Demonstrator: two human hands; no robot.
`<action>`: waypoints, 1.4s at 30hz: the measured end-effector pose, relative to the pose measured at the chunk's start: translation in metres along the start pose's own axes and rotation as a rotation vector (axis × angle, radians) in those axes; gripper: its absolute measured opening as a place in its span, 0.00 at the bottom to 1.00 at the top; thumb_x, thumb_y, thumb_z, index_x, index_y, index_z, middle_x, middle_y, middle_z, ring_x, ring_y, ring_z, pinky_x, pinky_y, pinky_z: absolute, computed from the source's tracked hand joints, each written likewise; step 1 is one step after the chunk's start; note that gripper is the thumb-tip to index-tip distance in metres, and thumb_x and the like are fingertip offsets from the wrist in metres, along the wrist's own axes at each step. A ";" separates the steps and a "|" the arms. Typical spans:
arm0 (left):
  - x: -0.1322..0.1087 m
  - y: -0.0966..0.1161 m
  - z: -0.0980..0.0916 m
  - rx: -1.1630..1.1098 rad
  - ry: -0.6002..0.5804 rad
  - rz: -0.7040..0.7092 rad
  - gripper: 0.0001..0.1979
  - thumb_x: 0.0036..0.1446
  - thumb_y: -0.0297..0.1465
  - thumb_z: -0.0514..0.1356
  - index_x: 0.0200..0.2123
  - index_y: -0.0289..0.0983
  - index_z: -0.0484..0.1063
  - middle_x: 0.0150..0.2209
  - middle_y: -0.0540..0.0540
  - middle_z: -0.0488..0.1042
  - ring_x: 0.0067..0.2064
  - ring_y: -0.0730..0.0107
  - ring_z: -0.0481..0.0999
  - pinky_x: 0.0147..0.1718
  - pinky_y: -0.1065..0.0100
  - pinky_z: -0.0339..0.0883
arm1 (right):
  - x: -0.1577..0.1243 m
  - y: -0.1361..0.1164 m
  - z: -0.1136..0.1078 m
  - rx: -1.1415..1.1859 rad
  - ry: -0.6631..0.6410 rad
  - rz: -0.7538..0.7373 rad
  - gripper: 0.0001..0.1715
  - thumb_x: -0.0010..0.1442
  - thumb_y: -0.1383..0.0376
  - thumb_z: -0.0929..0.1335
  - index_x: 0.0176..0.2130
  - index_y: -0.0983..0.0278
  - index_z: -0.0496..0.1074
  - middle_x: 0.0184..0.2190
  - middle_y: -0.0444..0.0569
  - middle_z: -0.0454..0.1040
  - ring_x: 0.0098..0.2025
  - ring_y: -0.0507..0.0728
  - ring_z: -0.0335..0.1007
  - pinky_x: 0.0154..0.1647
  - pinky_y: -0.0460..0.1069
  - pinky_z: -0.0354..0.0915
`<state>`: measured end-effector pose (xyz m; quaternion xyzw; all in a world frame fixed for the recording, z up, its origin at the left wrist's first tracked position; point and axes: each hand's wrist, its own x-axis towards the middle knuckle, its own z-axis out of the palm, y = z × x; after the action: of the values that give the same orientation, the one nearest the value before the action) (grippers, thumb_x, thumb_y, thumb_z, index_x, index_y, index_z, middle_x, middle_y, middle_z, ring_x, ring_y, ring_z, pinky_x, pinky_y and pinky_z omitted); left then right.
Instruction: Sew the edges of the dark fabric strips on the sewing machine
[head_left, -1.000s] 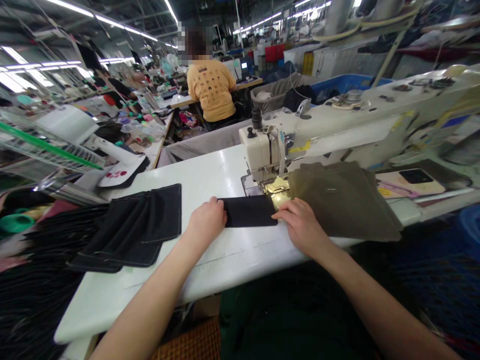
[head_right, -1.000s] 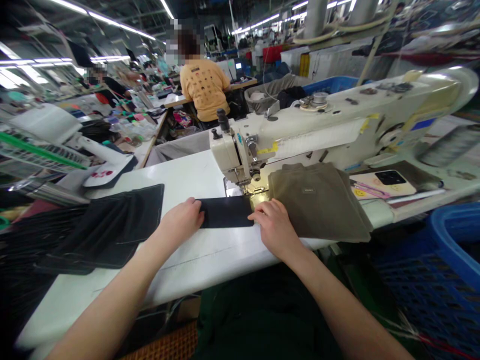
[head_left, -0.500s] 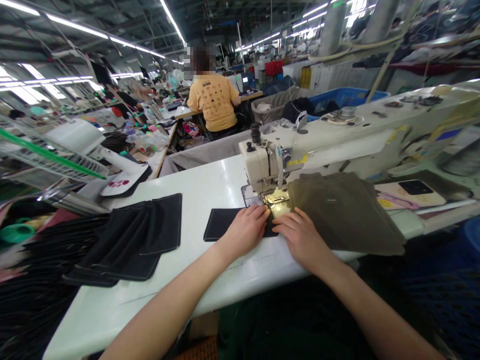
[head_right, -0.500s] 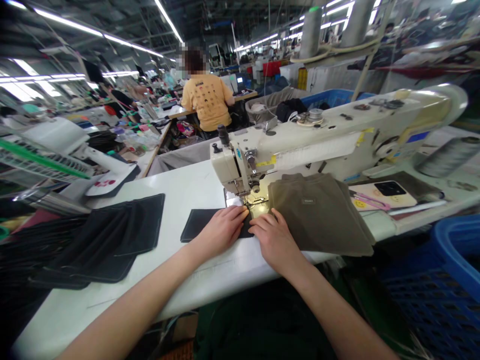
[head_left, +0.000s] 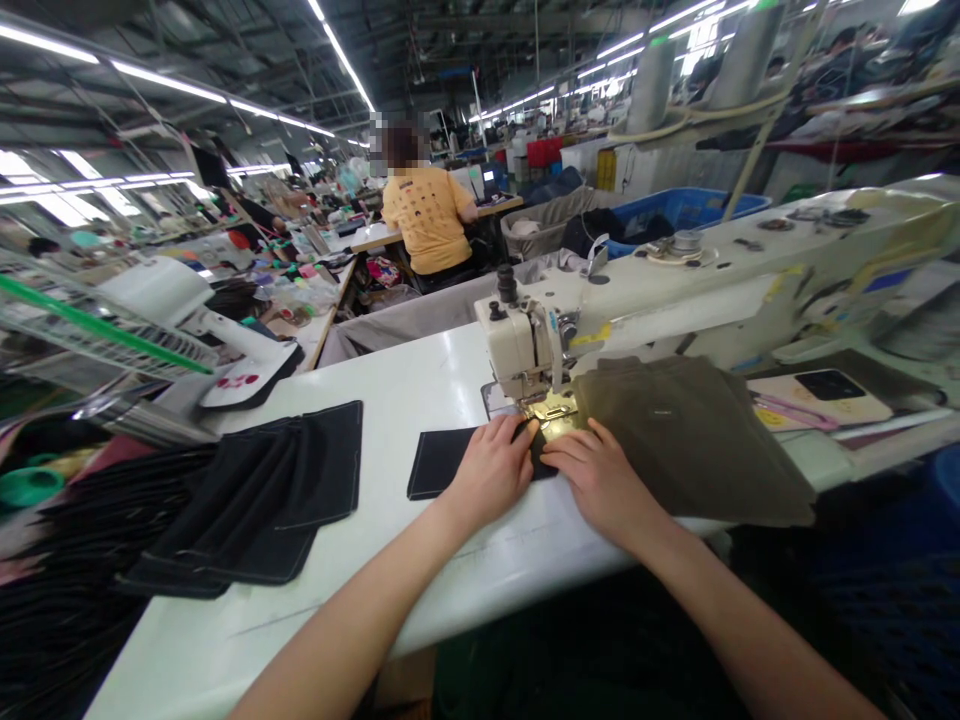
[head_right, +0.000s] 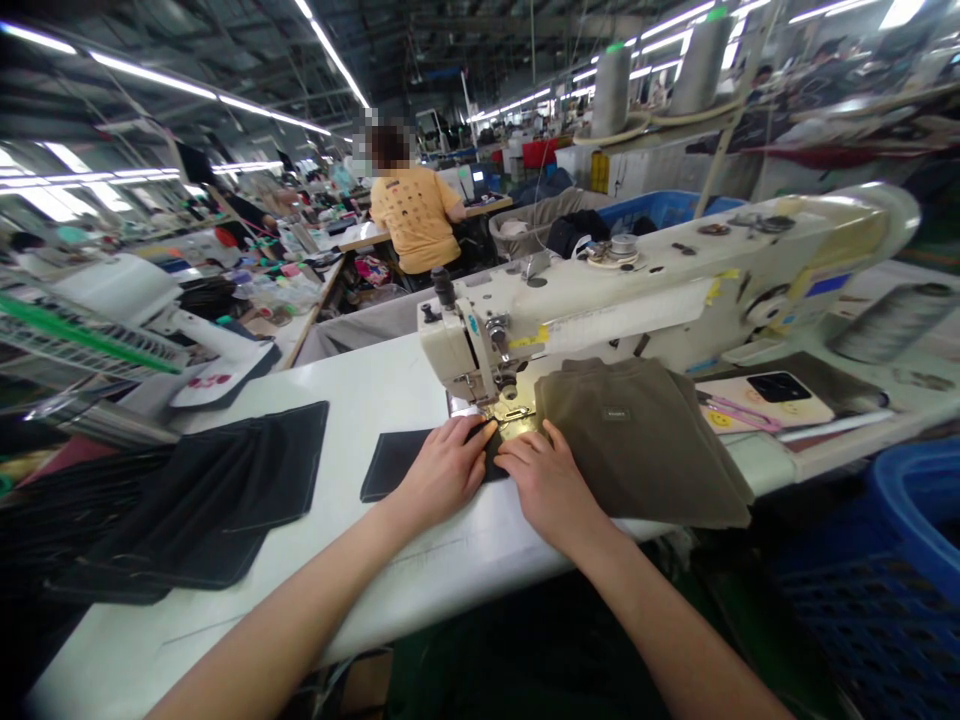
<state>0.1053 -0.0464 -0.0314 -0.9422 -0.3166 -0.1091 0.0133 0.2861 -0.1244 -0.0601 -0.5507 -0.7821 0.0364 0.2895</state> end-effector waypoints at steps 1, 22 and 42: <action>0.001 0.000 0.000 0.003 -0.002 -0.005 0.19 0.65 0.29 0.53 0.58 0.37 0.66 0.56 0.38 0.69 0.57 0.55 0.68 0.55 0.54 0.66 | 0.000 0.000 0.000 0.002 -0.003 0.002 0.24 0.64 0.78 0.60 0.49 0.58 0.76 0.47 0.48 0.78 0.52 0.59 0.68 0.65 0.65 0.47; -0.025 0.006 -0.006 -0.027 0.014 0.229 0.15 0.66 0.27 0.53 0.54 0.32 0.71 0.56 0.37 0.74 0.57 0.54 0.72 0.55 0.53 0.72 | -0.012 -0.003 -0.008 -0.018 -0.041 -0.012 0.26 0.64 0.77 0.61 0.54 0.57 0.74 0.51 0.48 0.78 0.54 0.59 0.68 0.66 0.64 0.47; 0.015 -0.042 -0.009 -0.111 0.046 0.238 0.15 0.66 0.27 0.52 0.50 0.34 0.75 0.51 0.38 0.75 0.53 0.59 0.74 0.54 0.56 0.72 | 0.028 0.004 -0.002 -0.107 -0.082 0.015 0.21 0.67 0.74 0.61 0.53 0.62 0.73 0.53 0.52 0.76 0.56 0.61 0.65 0.66 0.66 0.47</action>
<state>0.0901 -0.0049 -0.0213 -0.9696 -0.1955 -0.1459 -0.0188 0.2842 -0.0987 -0.0486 -0.5695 -0.7898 0.0191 0.2272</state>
